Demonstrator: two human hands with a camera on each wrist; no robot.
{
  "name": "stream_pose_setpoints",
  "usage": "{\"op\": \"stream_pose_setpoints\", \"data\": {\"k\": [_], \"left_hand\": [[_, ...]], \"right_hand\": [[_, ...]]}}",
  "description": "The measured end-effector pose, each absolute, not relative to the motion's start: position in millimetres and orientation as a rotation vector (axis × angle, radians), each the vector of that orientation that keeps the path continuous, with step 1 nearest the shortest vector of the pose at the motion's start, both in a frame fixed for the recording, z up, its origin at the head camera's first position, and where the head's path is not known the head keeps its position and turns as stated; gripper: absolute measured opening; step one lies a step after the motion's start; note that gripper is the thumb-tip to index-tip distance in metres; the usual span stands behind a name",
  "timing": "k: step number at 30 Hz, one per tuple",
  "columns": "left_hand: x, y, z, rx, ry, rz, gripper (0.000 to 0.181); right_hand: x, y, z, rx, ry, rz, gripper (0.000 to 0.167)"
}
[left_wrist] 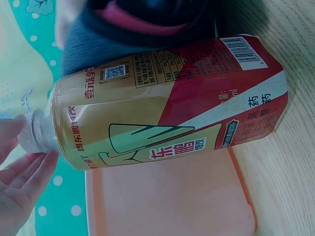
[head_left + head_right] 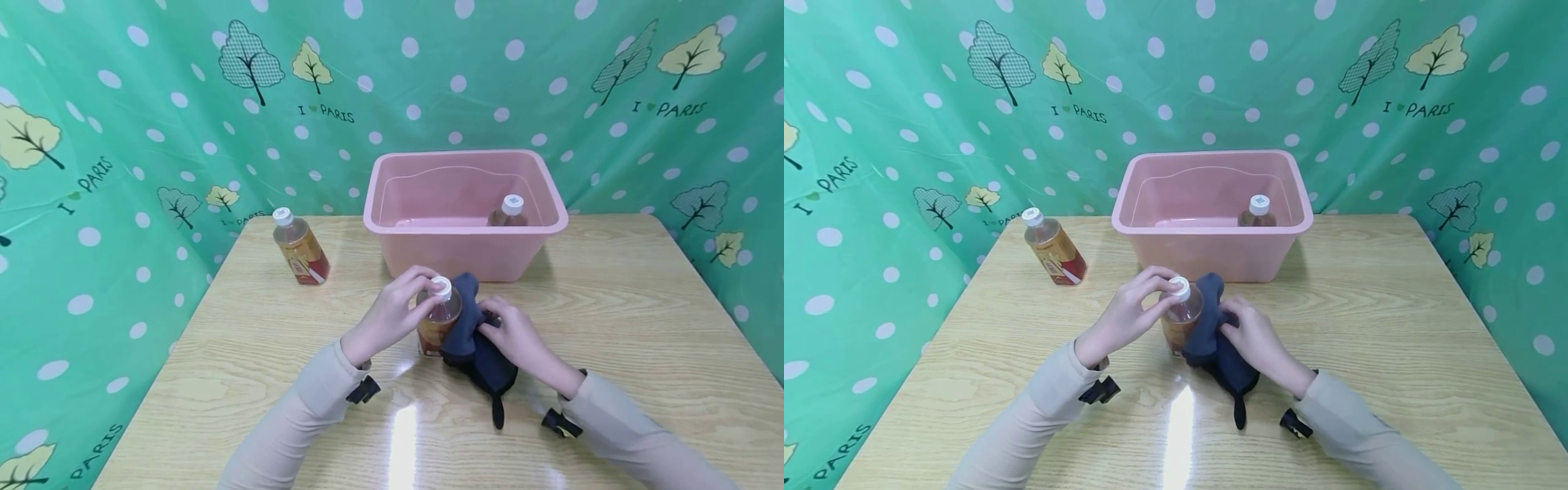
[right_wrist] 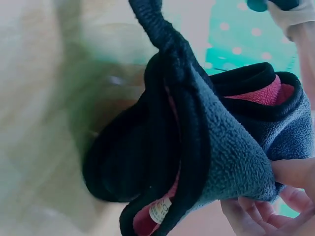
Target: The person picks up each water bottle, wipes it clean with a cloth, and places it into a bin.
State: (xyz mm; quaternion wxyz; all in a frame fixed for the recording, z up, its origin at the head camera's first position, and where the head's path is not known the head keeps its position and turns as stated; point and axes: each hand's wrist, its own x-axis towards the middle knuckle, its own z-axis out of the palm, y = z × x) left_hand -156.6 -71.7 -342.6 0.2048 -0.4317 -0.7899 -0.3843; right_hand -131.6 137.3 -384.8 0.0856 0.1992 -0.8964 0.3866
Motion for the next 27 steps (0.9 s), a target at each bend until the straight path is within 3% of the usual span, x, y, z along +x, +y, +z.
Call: {"op": "stream_pose_setpoints", "data": {"k": [14, 27], "left_hand": [[-157, -72, -343, -1.198, -2.191, -1.072, 0.006], [-157, -71, -343, -1.207, -2.191, -1.075, 0.006]], "right_hand": [[-130, 136, -367, 0.585, -2.618, 1.146, 0.017], [-137, 137, -392, 0.605, -2.722, 1.101, 0.019]]}}
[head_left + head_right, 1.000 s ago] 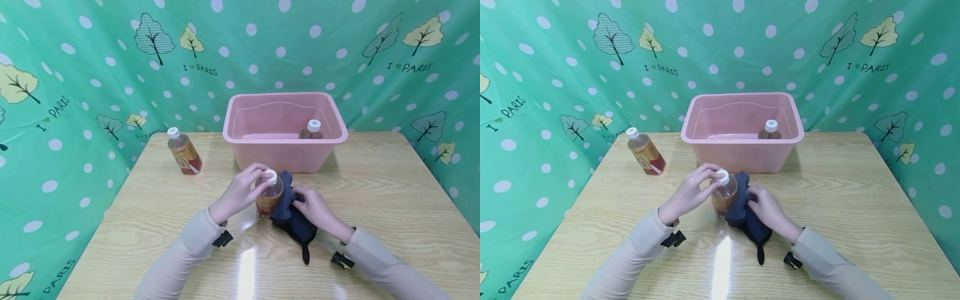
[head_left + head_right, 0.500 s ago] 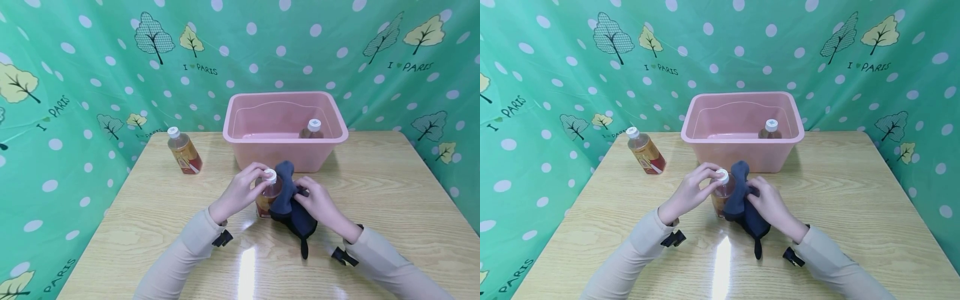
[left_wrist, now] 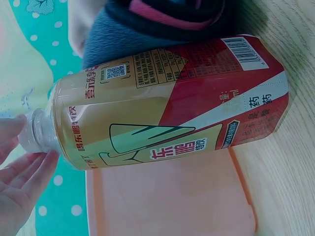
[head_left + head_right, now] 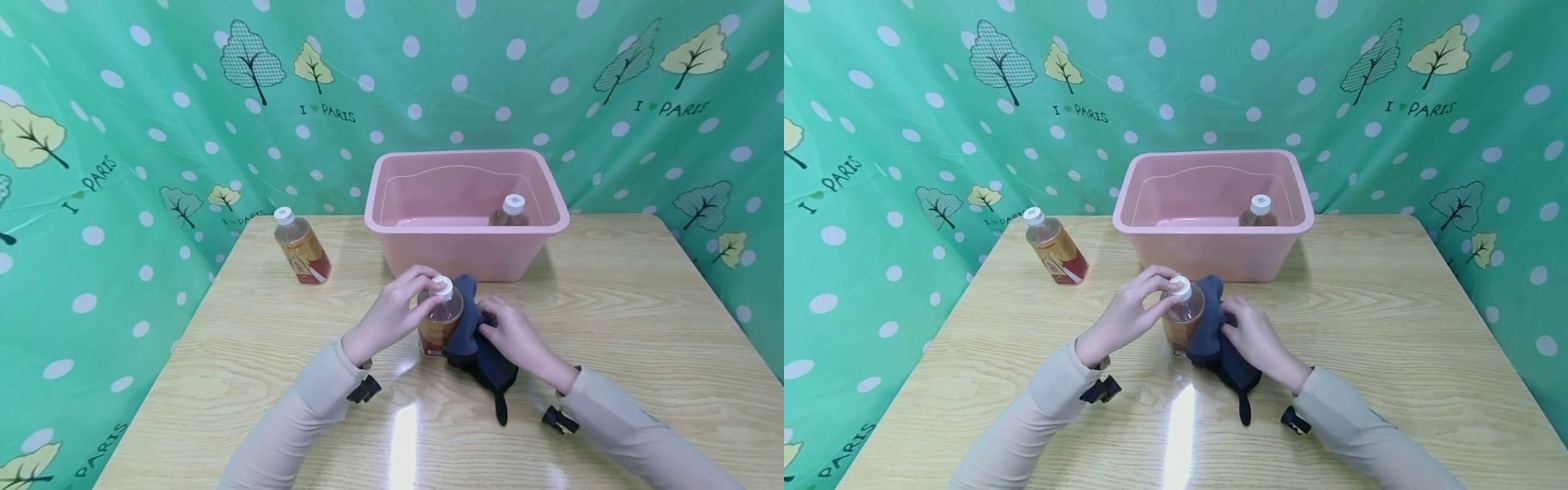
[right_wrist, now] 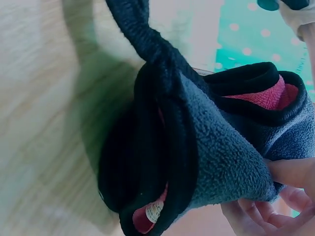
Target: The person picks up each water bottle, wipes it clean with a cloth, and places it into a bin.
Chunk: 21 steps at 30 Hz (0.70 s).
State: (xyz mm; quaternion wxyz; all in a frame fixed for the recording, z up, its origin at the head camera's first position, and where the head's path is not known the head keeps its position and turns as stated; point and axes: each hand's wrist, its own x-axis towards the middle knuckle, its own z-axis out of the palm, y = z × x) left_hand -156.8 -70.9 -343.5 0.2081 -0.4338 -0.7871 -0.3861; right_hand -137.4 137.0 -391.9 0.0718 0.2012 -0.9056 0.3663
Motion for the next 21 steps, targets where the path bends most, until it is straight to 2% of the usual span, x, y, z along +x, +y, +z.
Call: {"op": "stream_pose_setpoints", "data": {"k": [21], "left_hand": [[-156, -72, -343, -1.2, -2.217, -1.077, 0.007]], "right_hand": [[-143, 135, -418, 0.603, -2.847, 1.003, 0.017]]}}
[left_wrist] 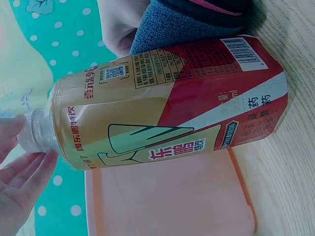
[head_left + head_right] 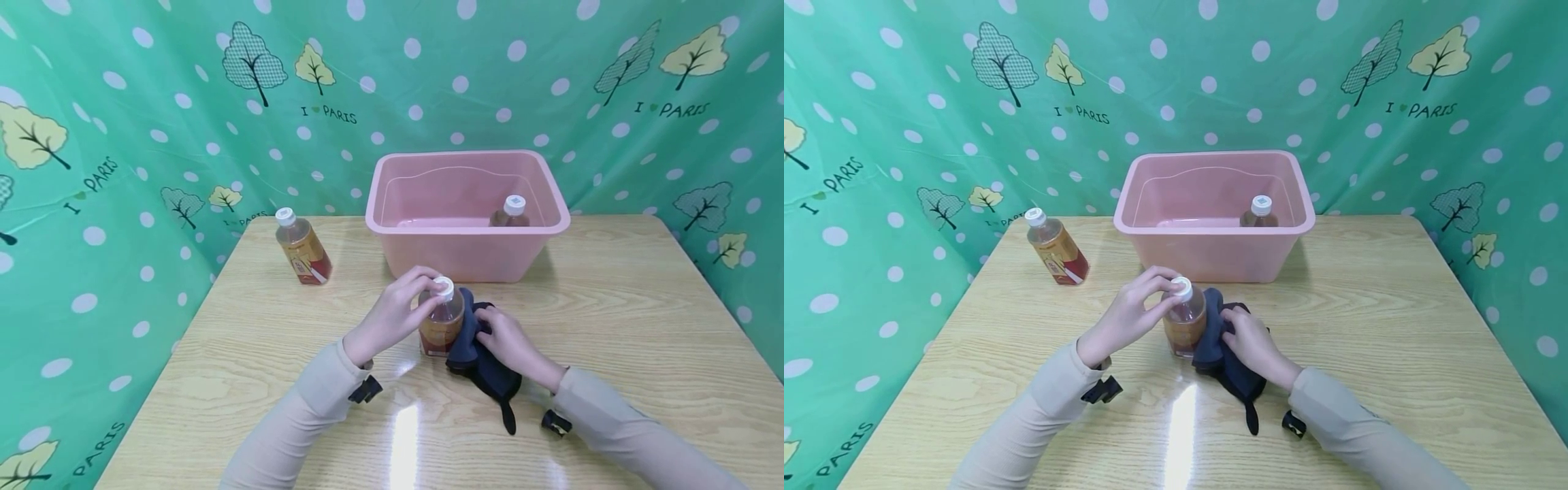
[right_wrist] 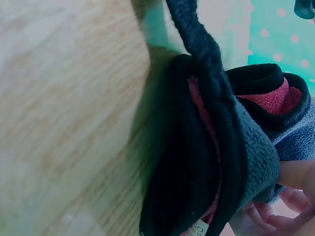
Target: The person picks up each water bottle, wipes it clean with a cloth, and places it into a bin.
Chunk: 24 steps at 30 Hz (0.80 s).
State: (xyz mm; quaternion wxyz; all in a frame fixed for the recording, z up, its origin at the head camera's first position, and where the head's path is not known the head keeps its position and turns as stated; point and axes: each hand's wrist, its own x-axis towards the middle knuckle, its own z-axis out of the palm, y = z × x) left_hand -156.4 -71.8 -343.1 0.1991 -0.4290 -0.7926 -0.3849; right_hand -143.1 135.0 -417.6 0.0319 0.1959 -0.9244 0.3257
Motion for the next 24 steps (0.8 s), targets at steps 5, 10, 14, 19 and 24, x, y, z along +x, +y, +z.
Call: {"op": "stream_pose_setpoints", "data": {"k": [5, 10, 14, 19, 24], "left_hand": [[-156, -72, -343, -1.195, -2.215, -1.066, 0.008], [-158, -71, -343, -1.186, -2.209, -1.065, 0.01], [-160, -71, -344, -1.177, -2.19, -1.086, 0.012], [-163, -72, -342, -1.202, -2.171, -1.144, 0.013], [-166, -71, -333, -1.242, -2.132, -1.203, 0.015]], "right_hand": [[-143, 137, -419, 0.591, -2.826, 1.065, 0.016], [-139, 144, -418, 0.57, -2.777, 1.172, 0.016], [-133, 152, -415, 0.552, -2.745, 1.22, 0.017], [-125, 162, -411, 0.515, -2.716, 1.211, 0.018], [-119, 169, -407, 0.487, -2.708, 1.203, 0.017]]}}
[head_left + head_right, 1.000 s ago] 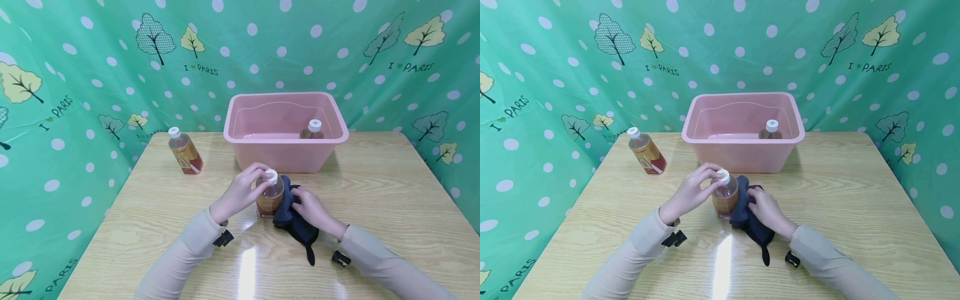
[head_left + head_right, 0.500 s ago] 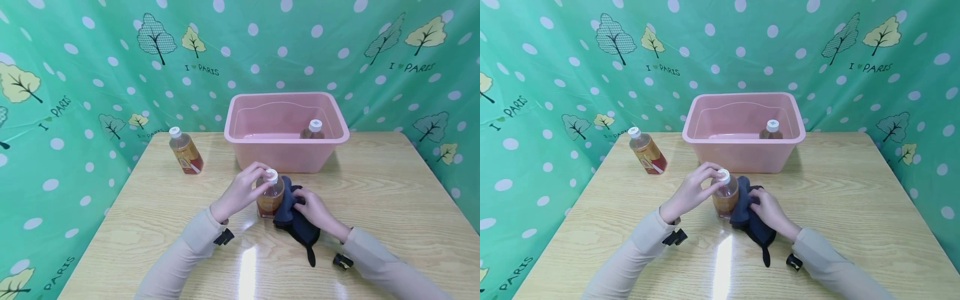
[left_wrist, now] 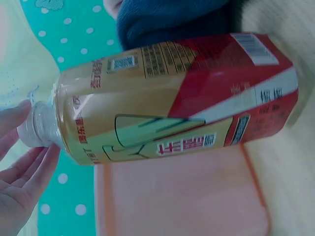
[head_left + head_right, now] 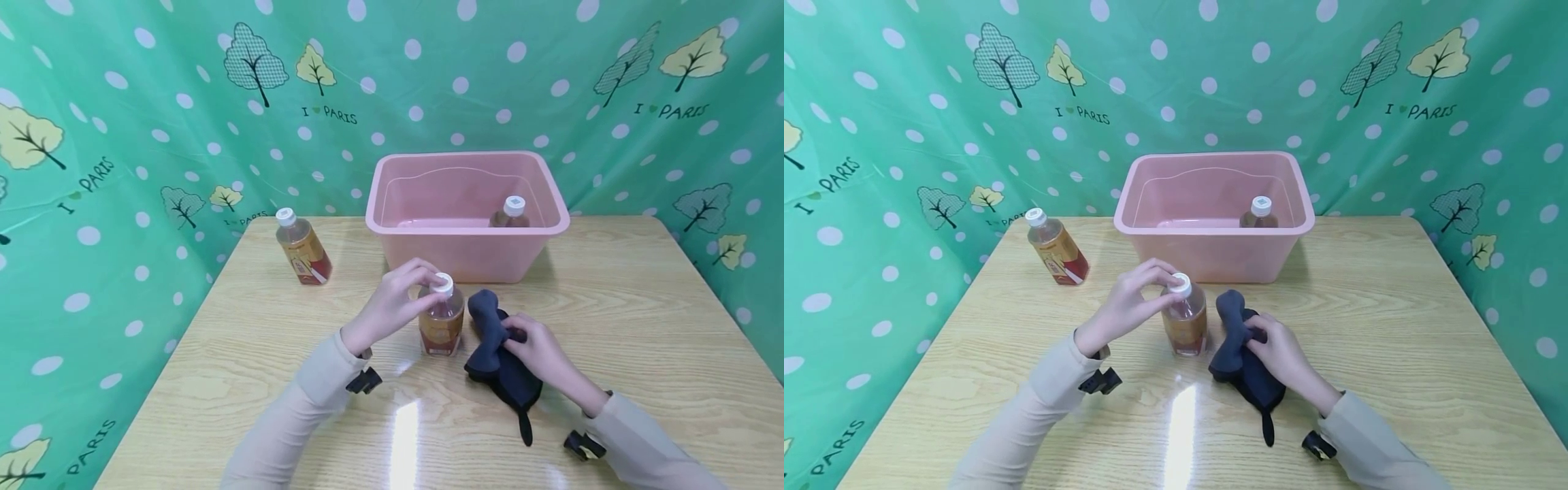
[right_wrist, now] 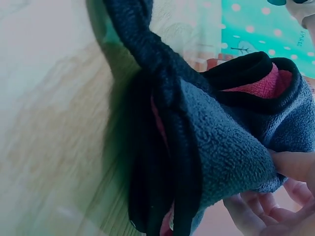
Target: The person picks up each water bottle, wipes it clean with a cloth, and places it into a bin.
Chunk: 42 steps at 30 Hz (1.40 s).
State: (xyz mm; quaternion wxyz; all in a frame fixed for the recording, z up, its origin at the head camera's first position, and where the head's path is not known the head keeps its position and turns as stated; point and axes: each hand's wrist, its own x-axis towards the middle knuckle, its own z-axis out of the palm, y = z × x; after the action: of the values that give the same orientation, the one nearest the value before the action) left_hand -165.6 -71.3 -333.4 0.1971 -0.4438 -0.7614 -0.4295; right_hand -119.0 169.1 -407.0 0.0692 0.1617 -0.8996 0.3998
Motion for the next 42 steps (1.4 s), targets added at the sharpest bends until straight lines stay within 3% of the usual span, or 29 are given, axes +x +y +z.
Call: {"op": "stream_pose_setpoints", "data": {"k": [16, 32, 42], "left_hand": [[-185, -71, -248, -1.369, -2.104, -1.229, 0.018], [-215, -65, -155, -1.156, -2.37, -1.372, 0.021], [-228, -51, -119, -1.047, -2.432, -1.357, 0.02]], "right_hand": [[-112, 177, -409, 0.509, -2.703, 1.165, 0.02], [-108, 178, -411, 0.52, -2.675, 1.182, 0.02], [-107, 178, -411, 0.522, -2.68, 1.179, 0.021]]}}
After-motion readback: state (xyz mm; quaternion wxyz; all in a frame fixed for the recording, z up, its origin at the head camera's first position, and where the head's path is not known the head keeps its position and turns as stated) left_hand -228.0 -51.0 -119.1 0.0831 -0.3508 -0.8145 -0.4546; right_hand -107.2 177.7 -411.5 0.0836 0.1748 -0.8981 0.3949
